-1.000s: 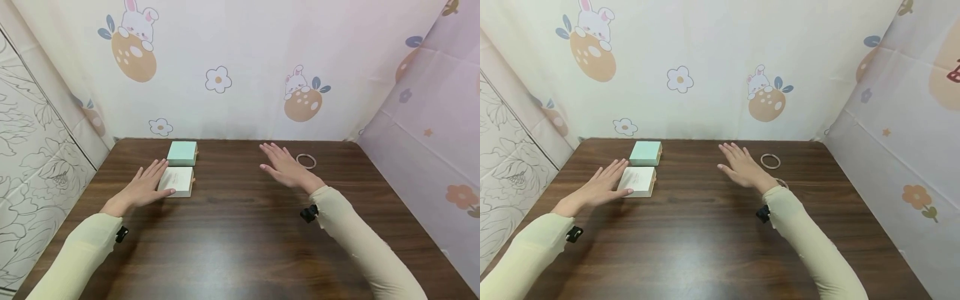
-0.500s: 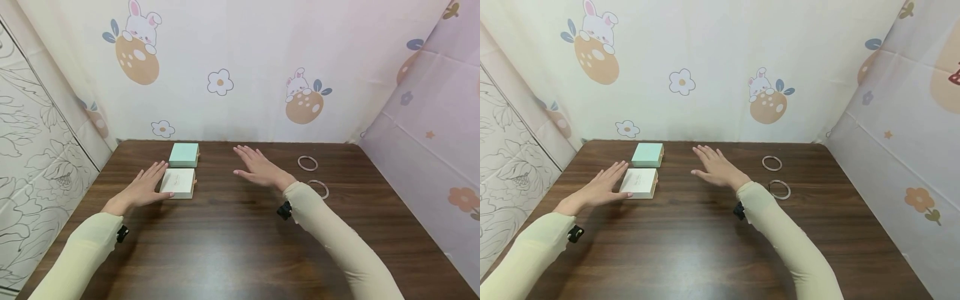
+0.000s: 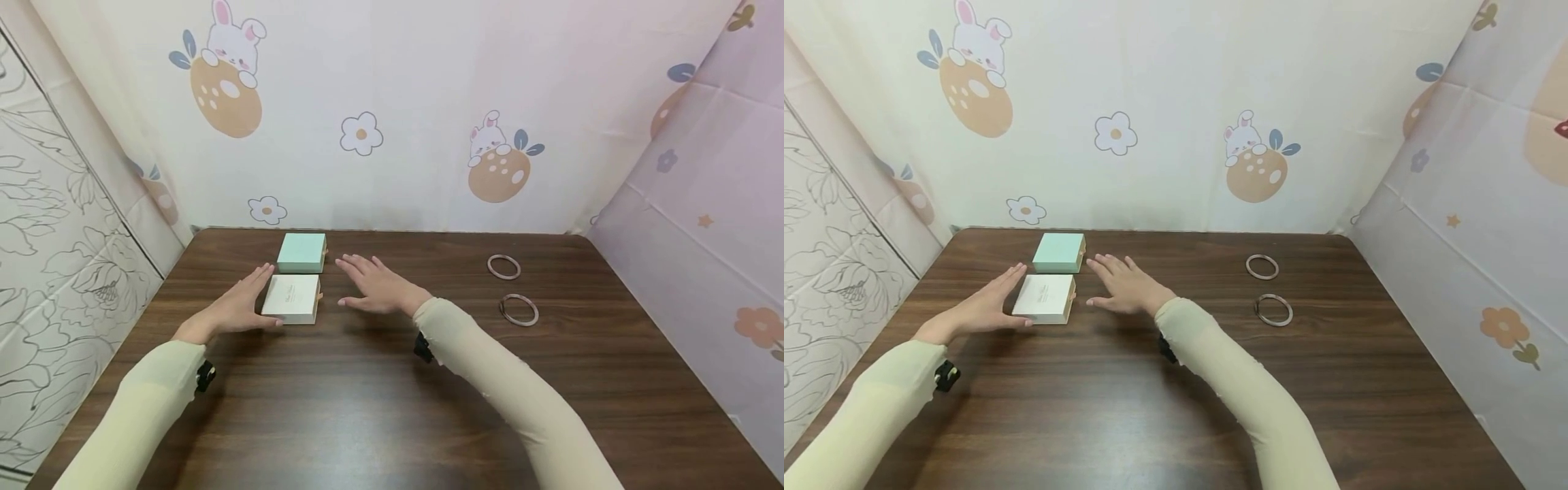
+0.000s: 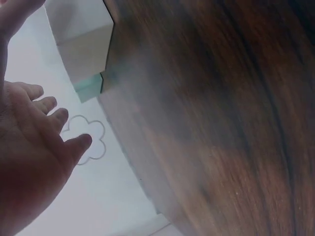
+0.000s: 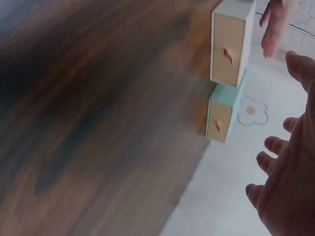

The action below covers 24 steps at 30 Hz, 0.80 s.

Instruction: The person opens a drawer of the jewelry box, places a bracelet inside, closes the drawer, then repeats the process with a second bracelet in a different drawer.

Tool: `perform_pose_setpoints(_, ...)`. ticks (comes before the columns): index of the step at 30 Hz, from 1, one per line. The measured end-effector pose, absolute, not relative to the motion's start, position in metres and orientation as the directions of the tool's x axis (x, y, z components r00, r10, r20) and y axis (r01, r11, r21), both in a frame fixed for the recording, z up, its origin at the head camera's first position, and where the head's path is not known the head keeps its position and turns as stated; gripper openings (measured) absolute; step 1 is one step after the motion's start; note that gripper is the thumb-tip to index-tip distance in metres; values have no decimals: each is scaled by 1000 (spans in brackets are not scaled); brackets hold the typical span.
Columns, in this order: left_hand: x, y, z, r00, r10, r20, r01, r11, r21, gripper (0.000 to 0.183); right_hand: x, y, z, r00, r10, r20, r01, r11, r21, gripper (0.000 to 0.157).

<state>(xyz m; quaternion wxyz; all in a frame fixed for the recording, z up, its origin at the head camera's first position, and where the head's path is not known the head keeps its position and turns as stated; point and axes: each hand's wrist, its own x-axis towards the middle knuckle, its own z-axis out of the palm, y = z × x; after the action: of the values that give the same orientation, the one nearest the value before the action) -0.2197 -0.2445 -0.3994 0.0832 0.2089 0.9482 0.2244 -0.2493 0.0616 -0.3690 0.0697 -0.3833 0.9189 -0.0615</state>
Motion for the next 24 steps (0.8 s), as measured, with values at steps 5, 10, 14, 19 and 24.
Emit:
perform_pose_setpoints(5, -224, -248, -403, -892, 447, -72, 340, 767, 544, 115, -252, 41, -382, -690, -715, -112, -695, 698, -173, 82)
perform_pose_setpoints(10, -225, -251, -405, -884, 459, -85, 327, 739, 589, 116, -252, 24, -389, -683, -714, -153, -692, 700, -178, 86)
perform_pose_setpoints(14, -227, -251, -406, -879, 469, -89, 328, 729, 601, 116, -251, 13, -389, -679, -711, -183, -690, 703, -170, 88)
perform_pose_setpoints(19, -230, -249, -406, -867, 491, -83, 344, 711, 613, 115, -252, 4, -390, -682, -702, -206, -688, 711, -145, 90)
perform_pose_setpoints(24, -234, -248, -406, -864, 496, -86, 337, 697, 633, 114, -254, -4, -392, -690, -690, -219, -680, 722, -129, 89)
